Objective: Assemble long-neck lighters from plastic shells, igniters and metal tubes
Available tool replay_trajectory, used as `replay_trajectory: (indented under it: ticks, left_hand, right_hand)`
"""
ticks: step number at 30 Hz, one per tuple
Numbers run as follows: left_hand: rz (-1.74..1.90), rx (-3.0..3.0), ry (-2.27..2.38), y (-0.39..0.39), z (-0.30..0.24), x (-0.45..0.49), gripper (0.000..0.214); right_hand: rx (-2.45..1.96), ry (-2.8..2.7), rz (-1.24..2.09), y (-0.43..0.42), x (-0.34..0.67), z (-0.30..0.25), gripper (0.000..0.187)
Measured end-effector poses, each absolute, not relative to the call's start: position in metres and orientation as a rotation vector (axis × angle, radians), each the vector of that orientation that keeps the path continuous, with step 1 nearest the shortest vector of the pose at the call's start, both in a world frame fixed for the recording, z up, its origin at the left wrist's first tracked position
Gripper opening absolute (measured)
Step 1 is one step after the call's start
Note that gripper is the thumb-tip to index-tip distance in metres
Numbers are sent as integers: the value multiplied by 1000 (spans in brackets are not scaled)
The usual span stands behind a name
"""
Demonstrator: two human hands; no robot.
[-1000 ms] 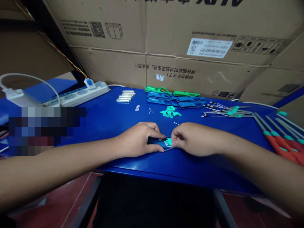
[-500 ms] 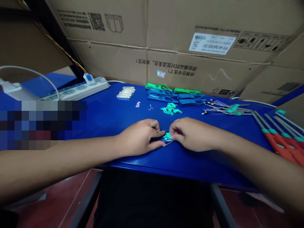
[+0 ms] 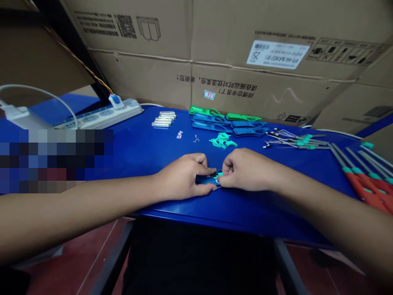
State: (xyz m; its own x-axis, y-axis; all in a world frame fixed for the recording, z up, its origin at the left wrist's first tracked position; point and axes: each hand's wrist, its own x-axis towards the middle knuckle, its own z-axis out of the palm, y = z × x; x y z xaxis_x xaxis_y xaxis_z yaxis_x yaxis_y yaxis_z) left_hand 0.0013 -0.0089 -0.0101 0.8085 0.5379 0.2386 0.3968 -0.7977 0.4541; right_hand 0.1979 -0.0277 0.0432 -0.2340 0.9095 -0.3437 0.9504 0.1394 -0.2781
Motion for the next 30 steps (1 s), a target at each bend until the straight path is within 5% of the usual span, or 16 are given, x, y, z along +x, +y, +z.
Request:
replay_trajectory:
  ticks: [15,30]
  left_hand:
    - [463,2859,631,-13,-10,1,41]
    - [437,2908,631,-11,-7,0,46]
  right_hand:
    - [1921,2325,-694,-34,198,39,12]
    - [1356,3094,-578,-54,246,14,24]
